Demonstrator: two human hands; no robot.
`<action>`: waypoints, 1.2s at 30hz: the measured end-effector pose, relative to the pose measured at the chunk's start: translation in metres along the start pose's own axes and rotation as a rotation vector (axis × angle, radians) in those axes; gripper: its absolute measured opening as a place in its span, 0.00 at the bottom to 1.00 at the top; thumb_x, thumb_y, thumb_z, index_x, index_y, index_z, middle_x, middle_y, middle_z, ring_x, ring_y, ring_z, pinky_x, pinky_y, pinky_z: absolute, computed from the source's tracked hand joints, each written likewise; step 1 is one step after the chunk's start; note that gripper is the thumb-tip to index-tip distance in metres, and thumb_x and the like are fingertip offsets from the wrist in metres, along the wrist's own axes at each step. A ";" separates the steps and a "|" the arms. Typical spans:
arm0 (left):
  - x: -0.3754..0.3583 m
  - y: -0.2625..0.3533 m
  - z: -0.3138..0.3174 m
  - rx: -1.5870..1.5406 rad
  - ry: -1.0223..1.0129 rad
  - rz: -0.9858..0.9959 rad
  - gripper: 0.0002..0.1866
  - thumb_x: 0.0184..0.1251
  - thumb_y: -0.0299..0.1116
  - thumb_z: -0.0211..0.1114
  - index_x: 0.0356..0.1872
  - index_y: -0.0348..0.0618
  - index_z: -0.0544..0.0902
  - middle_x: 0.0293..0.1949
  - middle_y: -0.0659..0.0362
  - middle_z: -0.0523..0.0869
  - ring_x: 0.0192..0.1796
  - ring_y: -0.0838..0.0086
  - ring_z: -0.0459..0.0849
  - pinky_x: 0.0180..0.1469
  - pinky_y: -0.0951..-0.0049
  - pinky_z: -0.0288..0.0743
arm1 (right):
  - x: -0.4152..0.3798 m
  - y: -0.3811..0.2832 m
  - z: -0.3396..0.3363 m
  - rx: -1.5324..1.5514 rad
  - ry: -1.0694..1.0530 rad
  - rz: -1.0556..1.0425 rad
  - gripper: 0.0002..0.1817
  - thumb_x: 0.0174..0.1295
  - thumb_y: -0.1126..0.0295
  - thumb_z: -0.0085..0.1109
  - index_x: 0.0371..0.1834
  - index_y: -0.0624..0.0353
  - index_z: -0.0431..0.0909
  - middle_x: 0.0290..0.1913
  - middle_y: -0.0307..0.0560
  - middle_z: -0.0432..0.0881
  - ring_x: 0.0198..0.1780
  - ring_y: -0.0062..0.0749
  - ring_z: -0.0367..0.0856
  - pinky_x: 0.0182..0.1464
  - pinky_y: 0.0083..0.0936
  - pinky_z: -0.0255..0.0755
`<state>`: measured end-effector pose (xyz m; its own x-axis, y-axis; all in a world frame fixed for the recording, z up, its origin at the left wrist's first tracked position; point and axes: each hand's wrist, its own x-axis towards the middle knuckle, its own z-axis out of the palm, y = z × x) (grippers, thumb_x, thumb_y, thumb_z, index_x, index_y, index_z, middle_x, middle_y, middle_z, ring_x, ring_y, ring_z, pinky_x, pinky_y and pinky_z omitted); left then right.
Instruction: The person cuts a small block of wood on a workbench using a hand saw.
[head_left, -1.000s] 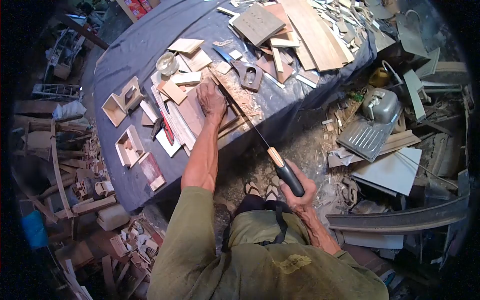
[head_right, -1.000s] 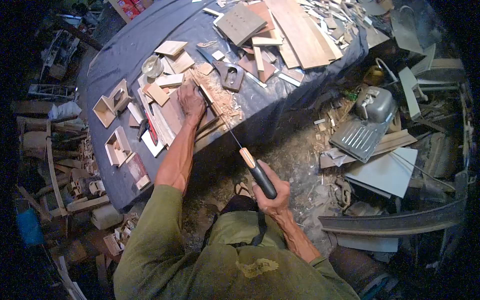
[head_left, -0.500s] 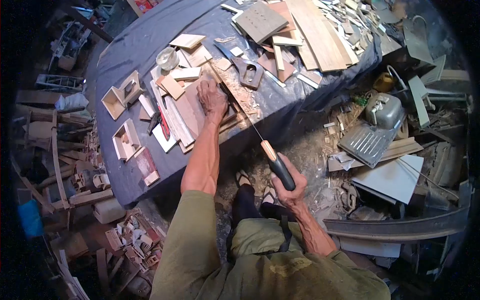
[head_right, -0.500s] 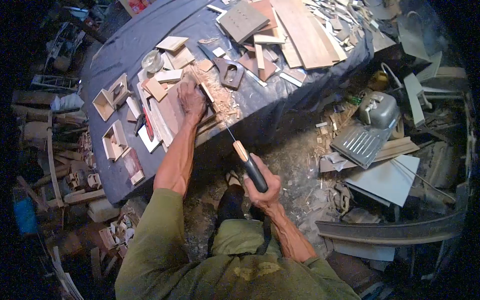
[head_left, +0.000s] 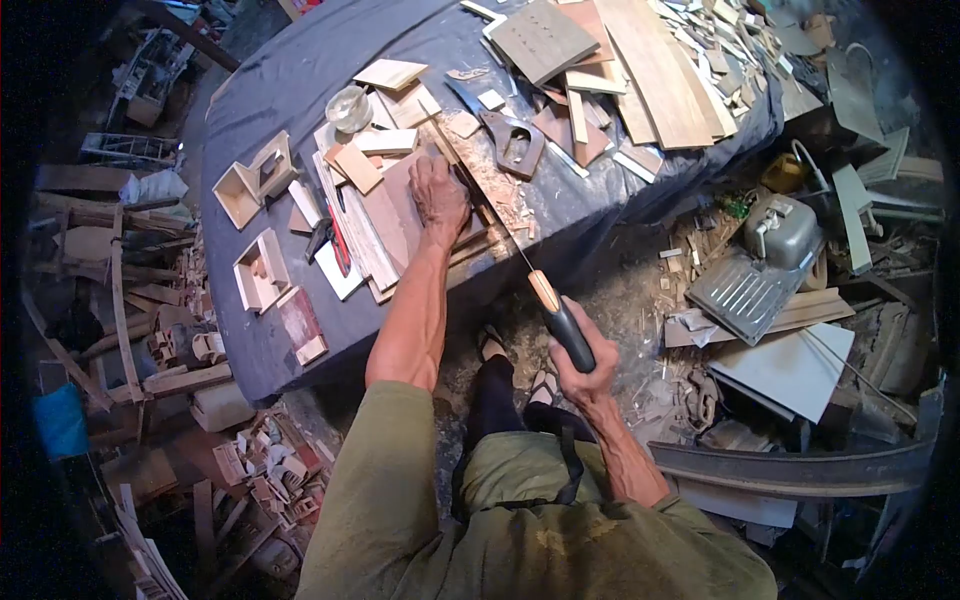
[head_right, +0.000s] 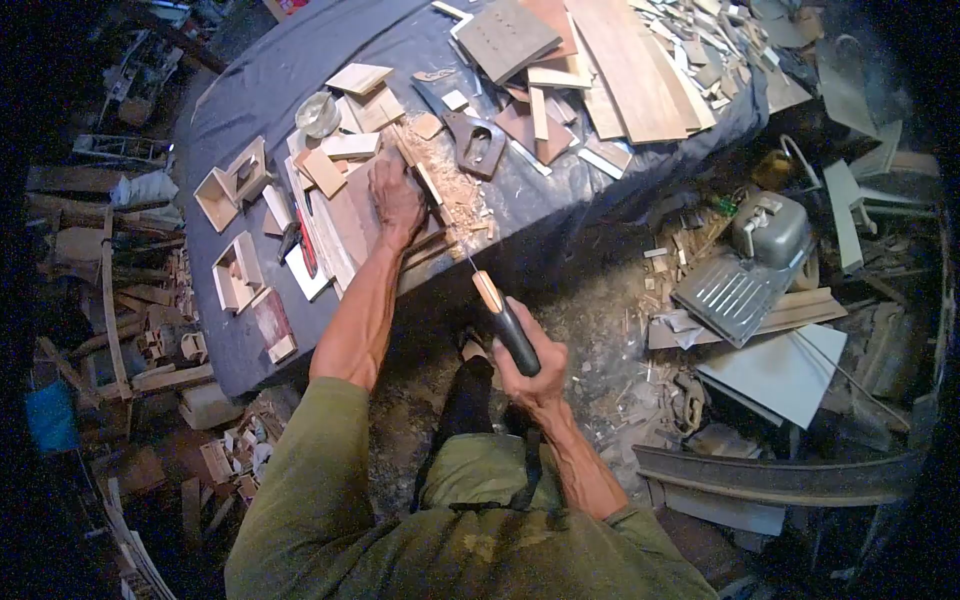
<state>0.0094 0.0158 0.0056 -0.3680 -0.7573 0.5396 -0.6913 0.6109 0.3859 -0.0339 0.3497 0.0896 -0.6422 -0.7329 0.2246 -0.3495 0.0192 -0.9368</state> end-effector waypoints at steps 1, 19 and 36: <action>0.001 -0.001 -0.001 0.022 0.003 -0.010 0.06 0.55 0.23 0.59 0.35 0.37 0.79 0.42 0.47 0.78 0.50 0.49 0.76 0.51 0.49 0.72 | 0.000 0.001 0.001 0.013 -0.015 0.046 0.31 0.56 0.76 0.65 0.67 0.59 0.76 0.36 0.53 0.88 0.31 0.27 0.87 0.35 0.24 0.79; 0.003 0.005 0.004 0.019 0.047 -0.089 0.07 0.52 0.23 0.60 0.34 0.38 0.80 0.39 0.46 0.78 0.49 0.48 0.77 0.52 0.49 0.72 | -0.034 0.023 -0.018 -0.006 -0.003 -0.036 0.30 0.56 0.78 0.63 0.66 0.60 0.77 0.33 0.47 0.87 0.29 0.22 0.84 0.35 0.22 0.77; 0.003 -0.001 0.003 -0.015 0.011 -0.032 0.09 0.52 0.23 0.58 0.36 0.39 0.80 0.41 0.47 0.78 0.49 0.49 0.76 0.51 0.50 0.72 | -0.031 0.005 -0.026 0.012 -0.066 0.146 0.30 0.54 0.77 0.63 0.65 0.62 0.77 0.36 0.49 0.87 0.35 0.24 0.84 0.42 0.24 0.77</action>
<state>0.0068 0.0126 0.0042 -0.3390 -0.7737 0.5352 -0.6933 0.5900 0.4138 -0.0334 0.3904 0.0846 -0.6393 -0.7659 0.0683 -0.2476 0.1210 -0.9613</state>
